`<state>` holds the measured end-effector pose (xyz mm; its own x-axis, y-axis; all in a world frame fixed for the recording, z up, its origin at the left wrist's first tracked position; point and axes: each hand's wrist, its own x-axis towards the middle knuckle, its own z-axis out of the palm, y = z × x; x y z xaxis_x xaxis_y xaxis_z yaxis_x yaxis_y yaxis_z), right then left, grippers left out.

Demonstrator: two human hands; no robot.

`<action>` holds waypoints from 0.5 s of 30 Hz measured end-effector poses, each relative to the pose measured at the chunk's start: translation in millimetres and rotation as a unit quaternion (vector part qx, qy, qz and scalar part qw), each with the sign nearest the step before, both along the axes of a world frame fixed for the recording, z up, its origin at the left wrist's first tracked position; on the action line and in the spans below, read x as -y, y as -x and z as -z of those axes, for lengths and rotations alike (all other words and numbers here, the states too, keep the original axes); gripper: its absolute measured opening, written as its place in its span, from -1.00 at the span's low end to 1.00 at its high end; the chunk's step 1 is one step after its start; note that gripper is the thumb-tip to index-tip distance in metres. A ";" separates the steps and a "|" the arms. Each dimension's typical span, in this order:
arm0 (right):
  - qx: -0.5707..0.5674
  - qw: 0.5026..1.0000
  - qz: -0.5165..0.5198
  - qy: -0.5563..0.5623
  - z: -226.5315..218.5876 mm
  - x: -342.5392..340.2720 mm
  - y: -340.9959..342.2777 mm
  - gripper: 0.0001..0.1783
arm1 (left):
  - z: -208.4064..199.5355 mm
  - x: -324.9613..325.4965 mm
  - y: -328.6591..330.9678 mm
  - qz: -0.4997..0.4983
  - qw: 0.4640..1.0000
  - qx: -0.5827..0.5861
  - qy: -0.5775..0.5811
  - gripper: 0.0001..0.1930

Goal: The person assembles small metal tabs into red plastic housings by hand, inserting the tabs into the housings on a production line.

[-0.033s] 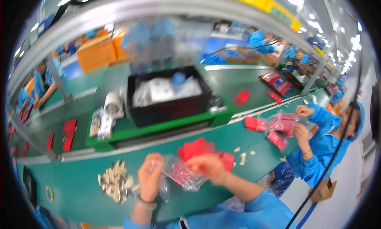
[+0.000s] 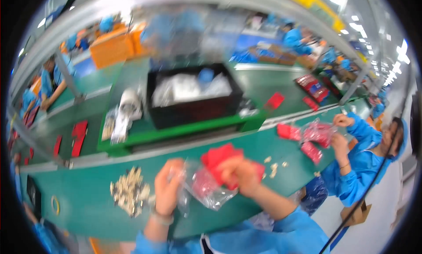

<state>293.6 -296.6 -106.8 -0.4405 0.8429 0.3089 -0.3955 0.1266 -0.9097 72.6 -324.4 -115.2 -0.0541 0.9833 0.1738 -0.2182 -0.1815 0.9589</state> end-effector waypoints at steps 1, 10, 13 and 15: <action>-0.007 0.997 0.051 -0.050 1.9 -8.3 -1.5 -0.52 | 2.2 -5.7 0.1 0.015 1.000 0.003 -0.009 -0.96; 0.149 0.977 0.023 -0.151 10.7 -31.6 30.3 -0.64 | 29.9 -20.9 -13.9 0.068 0.992 0.099 -0.031 -0.95; 0.086 0.984 -0.027 -0.155 7.4 -24.9 20.8 -0.86 | 26.1 -14.1 -11.5 0.030 0.999 0.026 -0.029 -0.94; -0.034 0.990 -0.105 -0.088 1.9 -10.3 17.5 -0.89 | 20.0 -5.8 -18.6 0.062 0.998 -0.016 -0.030 -0.93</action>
<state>276.1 -286.3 -108.7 -0.5741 0.6649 0.4779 -0.4896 0.1891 -0.8512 91.2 -318.6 -135.2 0.0734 0.9698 0.2325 -0.2125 -0.2125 0.9538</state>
